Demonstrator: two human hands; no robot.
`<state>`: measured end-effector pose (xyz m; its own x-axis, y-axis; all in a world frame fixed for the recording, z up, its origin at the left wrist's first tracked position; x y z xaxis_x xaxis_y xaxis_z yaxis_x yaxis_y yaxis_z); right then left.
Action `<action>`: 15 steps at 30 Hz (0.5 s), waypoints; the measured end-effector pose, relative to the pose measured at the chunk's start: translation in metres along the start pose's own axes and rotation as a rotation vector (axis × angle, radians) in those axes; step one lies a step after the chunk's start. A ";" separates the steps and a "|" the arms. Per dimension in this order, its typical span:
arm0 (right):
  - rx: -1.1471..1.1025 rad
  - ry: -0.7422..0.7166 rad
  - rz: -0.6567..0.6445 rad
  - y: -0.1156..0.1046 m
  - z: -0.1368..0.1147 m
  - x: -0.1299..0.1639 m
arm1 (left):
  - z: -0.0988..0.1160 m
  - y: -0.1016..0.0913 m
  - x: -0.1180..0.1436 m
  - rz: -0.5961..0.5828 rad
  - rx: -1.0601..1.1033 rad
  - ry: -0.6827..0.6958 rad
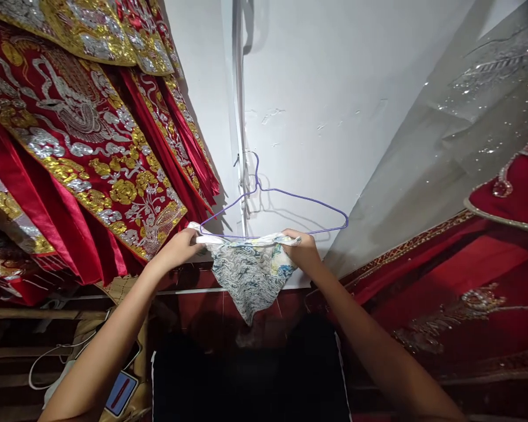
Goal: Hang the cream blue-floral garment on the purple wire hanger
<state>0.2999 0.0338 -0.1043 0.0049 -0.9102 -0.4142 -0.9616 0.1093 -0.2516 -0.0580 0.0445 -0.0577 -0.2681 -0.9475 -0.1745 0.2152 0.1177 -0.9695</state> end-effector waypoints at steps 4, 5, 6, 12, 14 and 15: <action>-0.036 -0.036 -0.069 0.003 -0.003 0.001 | 0.019 -0.030 0.002 0.238 0.017 0.140; -0.065 -0.026 -0.104 0.006 -0.005 0.002 | 0.026 -0.036 0.001 0.281 0.041 0.202; -0.109 -0.012 -0.149 0.008 -0.009 0.003 | 0.033 -0.041 0.000 0.309 0.066 0.253; -0.265 0.061 -0.263 0.002 -0.037 0.020 | 0.052 -0.038 -0.016 0.448 0.250 0.238; -0.191 0.034 -0.061 -0.013 -0.042 0.024 | 0.050 -0.034 -0.019 0.459 0.276 0.249; -0.158 0.017 0.066 -0.023 -0.043 0.024 | 0.048 -0.034 -0.020 0.456 0.274 0.253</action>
<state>0.3107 -0.0075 -0.0709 -0.0635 -0.9099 -0.4100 -0.9909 0.1065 -0.0827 -0.0145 0.0452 -0.0131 -0.3004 -0.7146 -0.6318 0.5869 0.3837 -0.7130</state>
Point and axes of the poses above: each hand's wrist, its own x-axis away from the middle knuckle, its own y-axis out of the palm, z = x × y, the point moved 1 cm from there along -x, towards the middle knuckle, and after that the axes turned 12 degrees about -x, right-handed, at the moved point
